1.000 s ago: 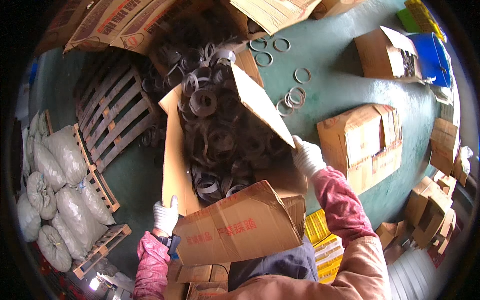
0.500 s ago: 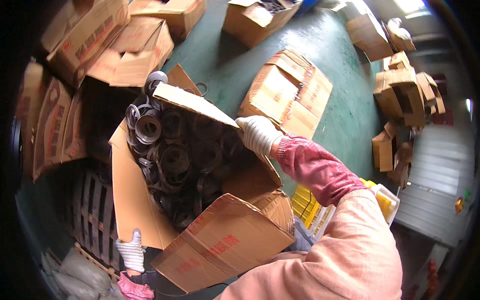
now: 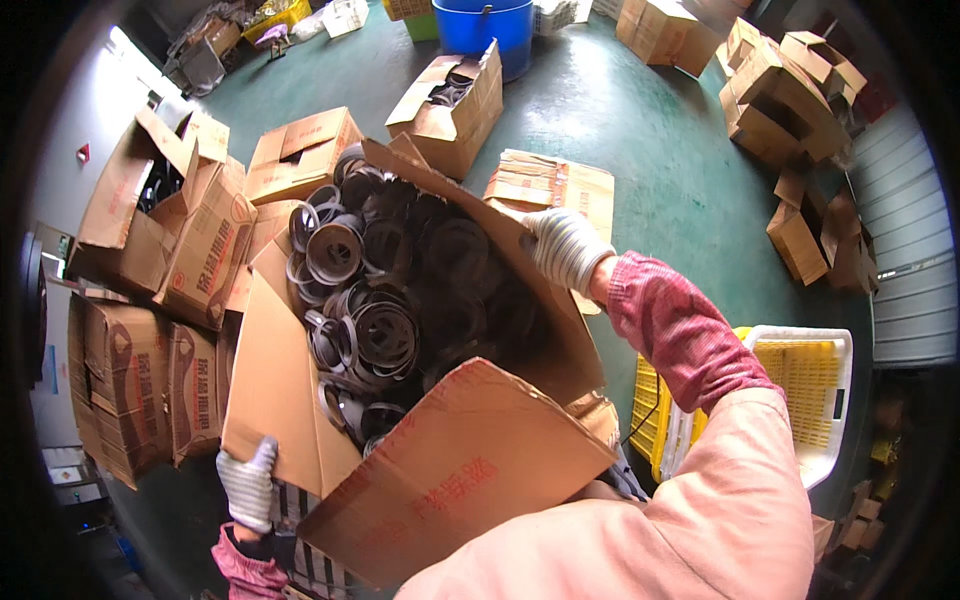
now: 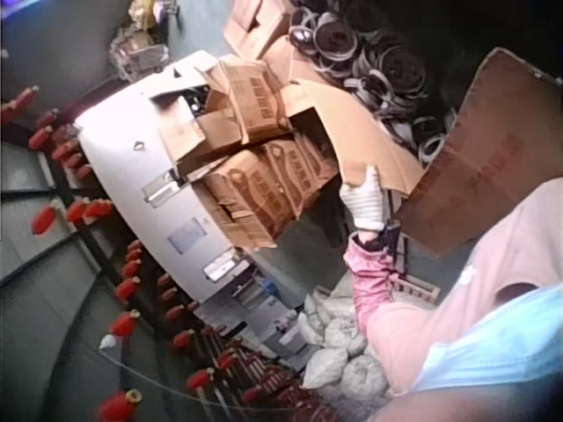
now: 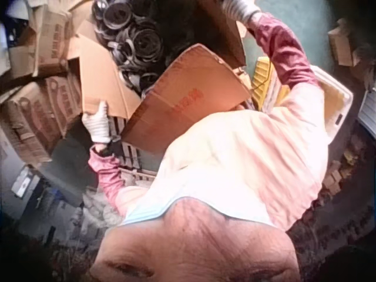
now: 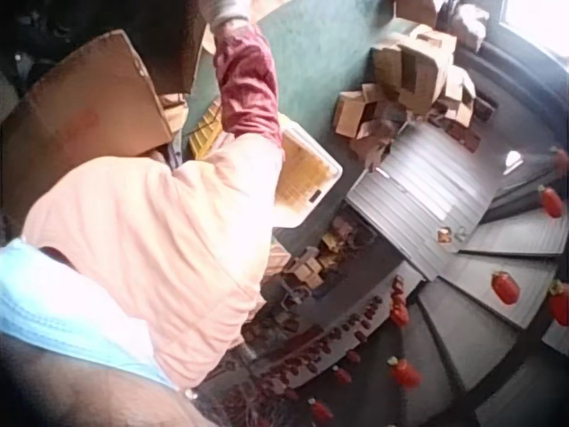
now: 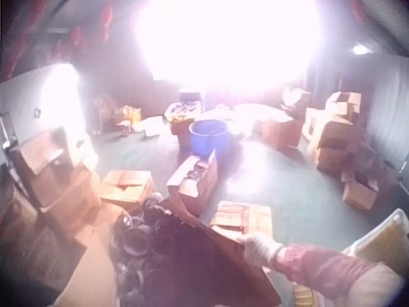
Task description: Sorting and washing rubber or plastic rings using a mesh ladle and bins.
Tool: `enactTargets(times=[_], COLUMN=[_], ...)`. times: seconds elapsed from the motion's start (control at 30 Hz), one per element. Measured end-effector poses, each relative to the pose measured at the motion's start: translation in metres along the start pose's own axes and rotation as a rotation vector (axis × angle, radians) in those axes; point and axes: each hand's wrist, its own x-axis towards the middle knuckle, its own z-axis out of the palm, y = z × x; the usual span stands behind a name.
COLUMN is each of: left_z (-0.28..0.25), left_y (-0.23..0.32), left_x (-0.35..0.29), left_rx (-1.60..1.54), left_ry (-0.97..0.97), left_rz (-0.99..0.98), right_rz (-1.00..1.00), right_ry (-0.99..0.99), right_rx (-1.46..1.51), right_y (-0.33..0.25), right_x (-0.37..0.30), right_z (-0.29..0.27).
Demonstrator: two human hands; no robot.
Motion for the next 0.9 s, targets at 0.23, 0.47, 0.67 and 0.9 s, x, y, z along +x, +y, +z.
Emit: enactTargets(times=[0.23,0.47,0.67,0.9], left_z=[0.112,0.255,0.372,0.436], left_y=[0.163,0.205,0.219,0.241], left_x=[0.028,0.040,0.072,0.113], left_rx=[0.082,0.252,0.283,0.400], left_ry=[0.010,-0.036,-0.182,-0.197], left_rz=[0.052,0.045,0.010,0.139], right_rz=[-0.054,0.070,0.082,0.186], right_ry=[0.117,-0.088,-0.056,-0.140], right_rx=[-0.064,-0.056,-0.148,-0.046], right_y=[0.147,0.275,0.375,0.448], right_x=[0.043,0.066,0.086,0.081], right_z=[-0.105,-0.170,-0.173,-0.140])
